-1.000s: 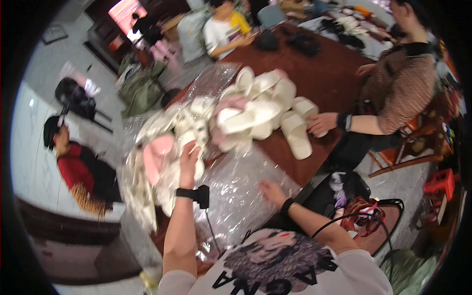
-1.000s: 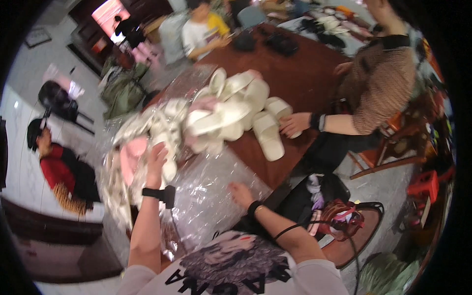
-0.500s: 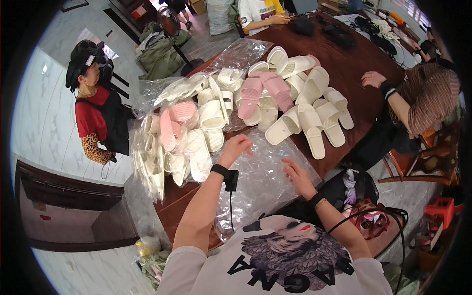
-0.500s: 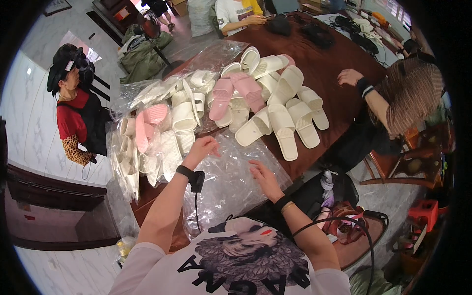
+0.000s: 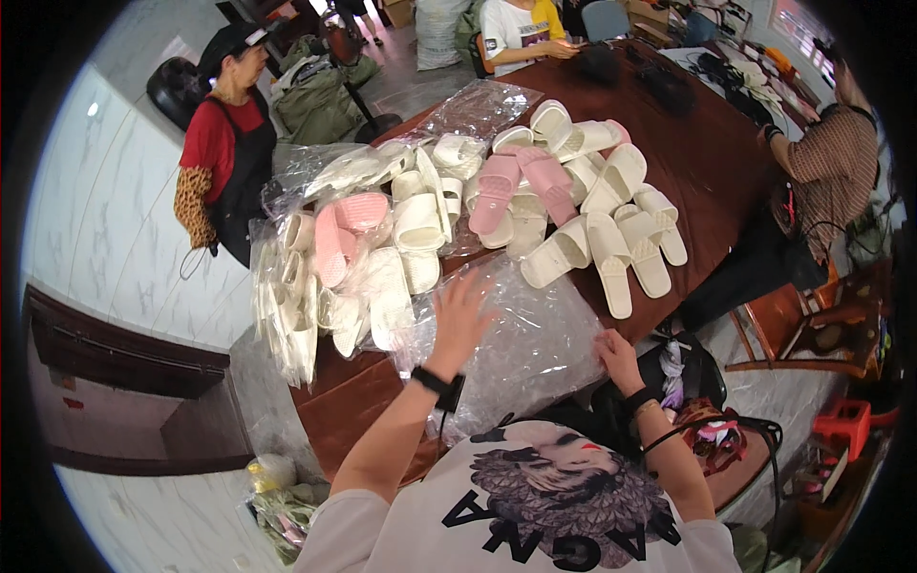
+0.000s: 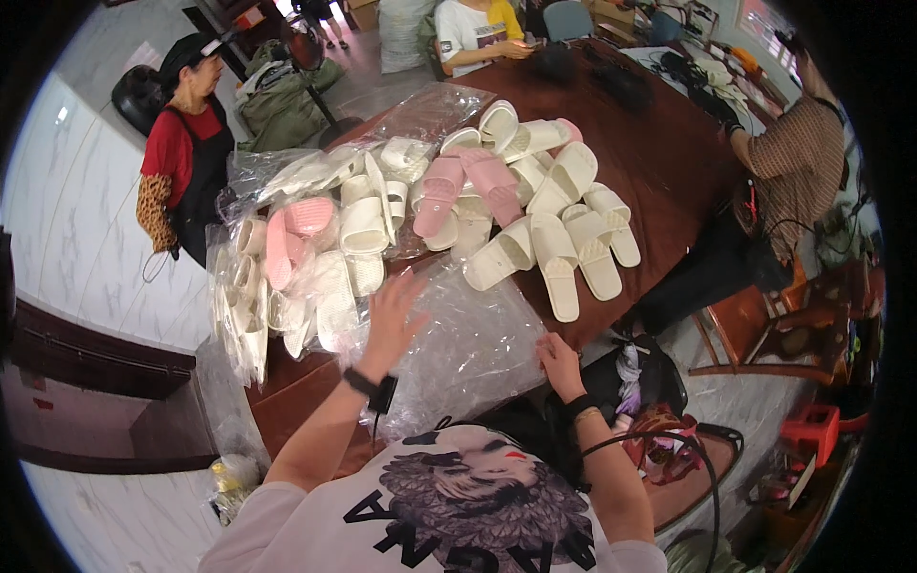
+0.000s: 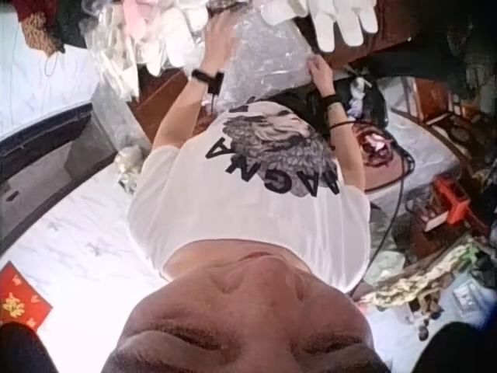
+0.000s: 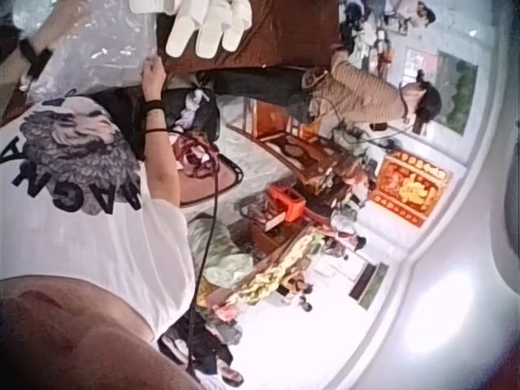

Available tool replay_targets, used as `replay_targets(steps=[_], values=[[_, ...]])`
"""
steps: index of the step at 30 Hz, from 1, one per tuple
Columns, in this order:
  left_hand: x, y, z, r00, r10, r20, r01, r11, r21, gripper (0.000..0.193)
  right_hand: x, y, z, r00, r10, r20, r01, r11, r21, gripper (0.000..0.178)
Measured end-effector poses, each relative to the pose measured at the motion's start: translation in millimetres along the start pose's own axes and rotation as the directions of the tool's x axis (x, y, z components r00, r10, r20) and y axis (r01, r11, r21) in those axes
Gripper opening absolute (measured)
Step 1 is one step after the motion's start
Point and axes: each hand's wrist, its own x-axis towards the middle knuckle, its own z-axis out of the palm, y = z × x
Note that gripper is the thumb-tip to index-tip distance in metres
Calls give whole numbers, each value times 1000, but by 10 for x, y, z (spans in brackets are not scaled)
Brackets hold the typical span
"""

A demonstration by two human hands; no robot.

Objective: Inspecting and placing various sandals and slides into clear plastic bags.

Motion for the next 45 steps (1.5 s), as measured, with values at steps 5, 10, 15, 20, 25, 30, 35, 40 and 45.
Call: replay_targets(steps=[5, 10, 15, 20, 25, 30, 35, 40, 45], values=[[-970, -119, 37, 967, -91, 239, 51, 984, 172, 69, 153, -406, -24, 962, -271, -42, 155, 664, -732, 24], [-1166, -96, 205, 997, -75, 24, 65, 957, 282, 72, 426, -1223, 489, 712, -600, 366, 681, 459, -571, 28], [-1222, -168, 444, 987, -143, 70, 125, 968, 215, 74, 858, -722, 1123, 811, -362, 460, 584, 545, -602, 53], [-1542, -420, 468, 859, -473, 198, 461, 881, 107, 73, 1278, -175, 1074, 816, -406, 411, 577, 576, -578, 52], [-1718, -375, 330, 906, -405, 123, 370, 899, 235, 75, 941, -749, 831, 781, -522, 342, 623, 681, -384, 38], [-1787, -202, 190, 940, -309, 144, 277, 938, 210, 76, 410, -822, 229, 727, -348, 592, 673, 534, -512, 45], [-1977, -328, 445, 908, -354, 223, 309, 927, 213, 75, 18, -305, 111, 693, -278, 666, 712, 412, -569, 63], [-1964, -307, 453, 896, -380, 228, 353, 923, 151, 75, -17, -167, 171, 752, -286, 594, 647, 495, -580, 63], [-1981, -353, 309, 909, -371, 190, 355, 928, 114, 76, -7, -303, 129, 729, -448, 517, 684, 481, -549, 46]])
